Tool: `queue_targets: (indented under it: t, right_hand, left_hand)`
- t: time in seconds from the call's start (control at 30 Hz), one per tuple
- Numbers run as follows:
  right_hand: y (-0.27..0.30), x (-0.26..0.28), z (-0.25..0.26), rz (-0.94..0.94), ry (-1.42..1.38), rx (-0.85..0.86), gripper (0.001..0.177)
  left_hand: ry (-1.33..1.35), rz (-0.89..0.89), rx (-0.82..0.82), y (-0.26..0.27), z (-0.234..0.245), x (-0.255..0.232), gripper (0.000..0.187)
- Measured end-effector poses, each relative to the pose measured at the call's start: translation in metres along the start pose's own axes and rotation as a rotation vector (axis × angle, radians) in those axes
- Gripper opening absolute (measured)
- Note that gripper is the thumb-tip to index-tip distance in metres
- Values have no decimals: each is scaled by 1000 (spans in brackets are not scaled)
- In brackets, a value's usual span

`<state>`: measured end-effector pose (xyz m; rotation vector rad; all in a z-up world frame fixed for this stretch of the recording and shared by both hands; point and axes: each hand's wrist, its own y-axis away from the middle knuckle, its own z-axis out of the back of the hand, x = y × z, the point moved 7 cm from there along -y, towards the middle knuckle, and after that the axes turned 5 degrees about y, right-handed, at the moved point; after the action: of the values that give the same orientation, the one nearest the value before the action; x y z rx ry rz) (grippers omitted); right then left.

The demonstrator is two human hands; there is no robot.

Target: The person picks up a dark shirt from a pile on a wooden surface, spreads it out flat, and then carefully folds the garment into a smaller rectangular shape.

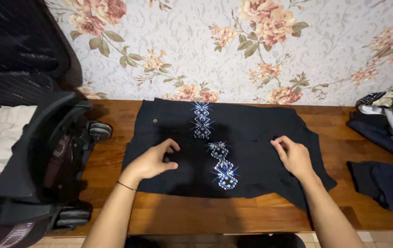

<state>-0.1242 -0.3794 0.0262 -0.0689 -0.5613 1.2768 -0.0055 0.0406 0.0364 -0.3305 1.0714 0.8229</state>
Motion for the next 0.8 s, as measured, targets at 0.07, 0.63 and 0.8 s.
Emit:
queue_targets:
  t: [0.07, 0.63, 0.8]
  right_hand:
    - [-4, 1, 1, 45, 36, 7, 23]
    - [-28, 149, -42, 311, 157, 50, 73]
    - [-25, 137, -52, 275, 80, 136, 75]
  left_hand:
    - [-77, 22, 13, 2, -4, -6, 54]
    - [-700, -327, -427, -53, -84, -69, 66]
    - [-661, -232, -286, -68, -79, -40, 77]
